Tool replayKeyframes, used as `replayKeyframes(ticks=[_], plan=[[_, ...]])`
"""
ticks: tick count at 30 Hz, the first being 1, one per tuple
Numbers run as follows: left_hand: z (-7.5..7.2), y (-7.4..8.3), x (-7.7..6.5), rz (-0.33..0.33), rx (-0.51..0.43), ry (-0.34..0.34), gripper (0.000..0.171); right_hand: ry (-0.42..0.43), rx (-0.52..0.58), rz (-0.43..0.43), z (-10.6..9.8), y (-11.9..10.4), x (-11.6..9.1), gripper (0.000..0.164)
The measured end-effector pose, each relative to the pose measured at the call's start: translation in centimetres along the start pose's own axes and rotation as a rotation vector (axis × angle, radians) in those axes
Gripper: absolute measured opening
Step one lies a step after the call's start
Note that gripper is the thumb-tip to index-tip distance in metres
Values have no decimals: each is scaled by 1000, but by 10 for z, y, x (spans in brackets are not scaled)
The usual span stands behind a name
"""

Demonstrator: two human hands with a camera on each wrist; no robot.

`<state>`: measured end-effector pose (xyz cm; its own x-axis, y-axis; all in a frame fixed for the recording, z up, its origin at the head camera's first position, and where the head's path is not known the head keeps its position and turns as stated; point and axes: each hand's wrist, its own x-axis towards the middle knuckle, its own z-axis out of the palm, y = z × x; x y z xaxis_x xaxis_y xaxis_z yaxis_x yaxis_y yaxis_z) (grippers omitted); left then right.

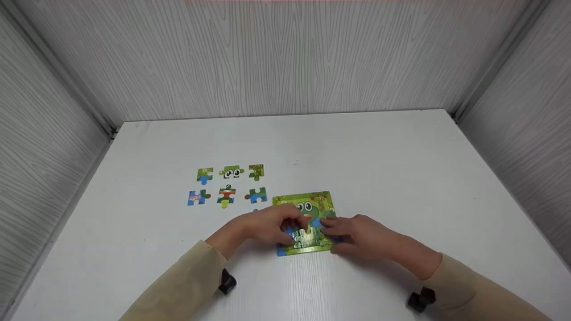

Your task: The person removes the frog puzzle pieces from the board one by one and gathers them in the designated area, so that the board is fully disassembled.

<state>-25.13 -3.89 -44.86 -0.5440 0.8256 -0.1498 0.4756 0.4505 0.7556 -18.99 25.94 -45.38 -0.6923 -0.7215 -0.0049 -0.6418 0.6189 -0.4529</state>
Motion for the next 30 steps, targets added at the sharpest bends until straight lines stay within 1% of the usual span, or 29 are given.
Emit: replayKeyframes(ticks=[9, 14, 20, 25, 30], plan=[[1, -1, -1, -13, -6, 15, 32, -7, 2, 12, 0, 0, 2, 49], [0, -3, -1, -11, -36, 6, 35, -21, -8, 25, 1, 1, 2, 50], [0, -2, -1, -35, -63, 1, 38, -23, -19, 24, 1, -1, 1, 51], [0, -1, -1, -22, -54, 0, 43, -26, -29, 21, -1, -2, 1, 51], [0, -3, -2, -1, -75, 7, 38, -28, -18, 31, -2, -2, 0, 52]])
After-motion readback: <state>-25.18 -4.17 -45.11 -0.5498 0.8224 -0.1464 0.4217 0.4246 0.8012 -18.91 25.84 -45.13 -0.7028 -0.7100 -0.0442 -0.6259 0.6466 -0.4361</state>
